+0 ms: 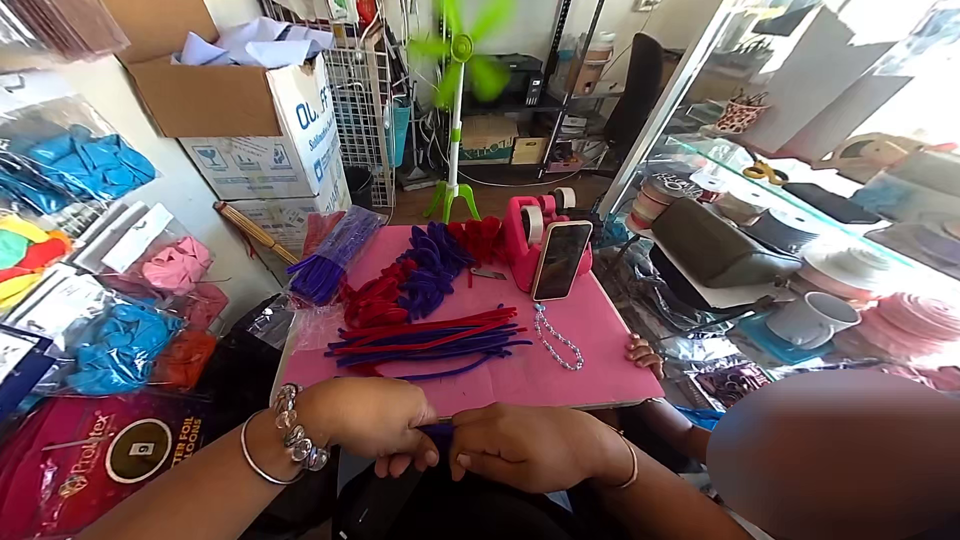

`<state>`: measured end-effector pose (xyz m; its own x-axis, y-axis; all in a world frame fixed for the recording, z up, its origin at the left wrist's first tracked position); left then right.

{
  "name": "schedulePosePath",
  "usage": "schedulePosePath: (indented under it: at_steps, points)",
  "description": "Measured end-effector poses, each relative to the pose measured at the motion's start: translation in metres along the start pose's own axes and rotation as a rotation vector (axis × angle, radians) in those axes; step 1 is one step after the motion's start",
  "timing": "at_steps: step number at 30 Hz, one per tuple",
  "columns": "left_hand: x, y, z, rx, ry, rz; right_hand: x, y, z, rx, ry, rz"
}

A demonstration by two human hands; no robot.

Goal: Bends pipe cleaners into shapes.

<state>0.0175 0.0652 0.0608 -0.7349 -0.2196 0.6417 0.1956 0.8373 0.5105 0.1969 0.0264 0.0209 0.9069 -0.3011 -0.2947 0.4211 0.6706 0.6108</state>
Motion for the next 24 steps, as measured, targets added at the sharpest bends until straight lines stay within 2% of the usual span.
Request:
schedulePosePath:
  at_steps: [4,9,16,24]
  points:
    - [-0.003,-0.003,-0.003,0.039,0.021,0.004,-0.003,-0.002,0.000,-0.007,-0.017,0.003]
    - [-0.013,-0.010,0.001,0.216,-0.049,0.008,-0.004,0.001,0.005,-0.007,-0.047,0.029]
    - [-0.010,-0.005,0.006,0.298,-0.046,-0.017,0.013,0.025,0.001,-0.017,-0.111,-0.290]
    - [-0.010,-0.001,0.001,0.297,-0.032,-0.005,0.008,0.013,-0.002,0.044,-0.083,-0.469]
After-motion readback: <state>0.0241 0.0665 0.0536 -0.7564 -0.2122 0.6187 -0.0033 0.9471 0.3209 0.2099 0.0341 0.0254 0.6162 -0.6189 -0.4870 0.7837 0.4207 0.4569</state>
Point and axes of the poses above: each hand's wrist, its own x-axis away from the middle knuckle, its own y-axis out of the back of the hand, z = x × y, the point moved 3 cm from there along -x, towards the middle knuckle, and after that the axes turned 3 degrees about -x, right-handed, at the moved point
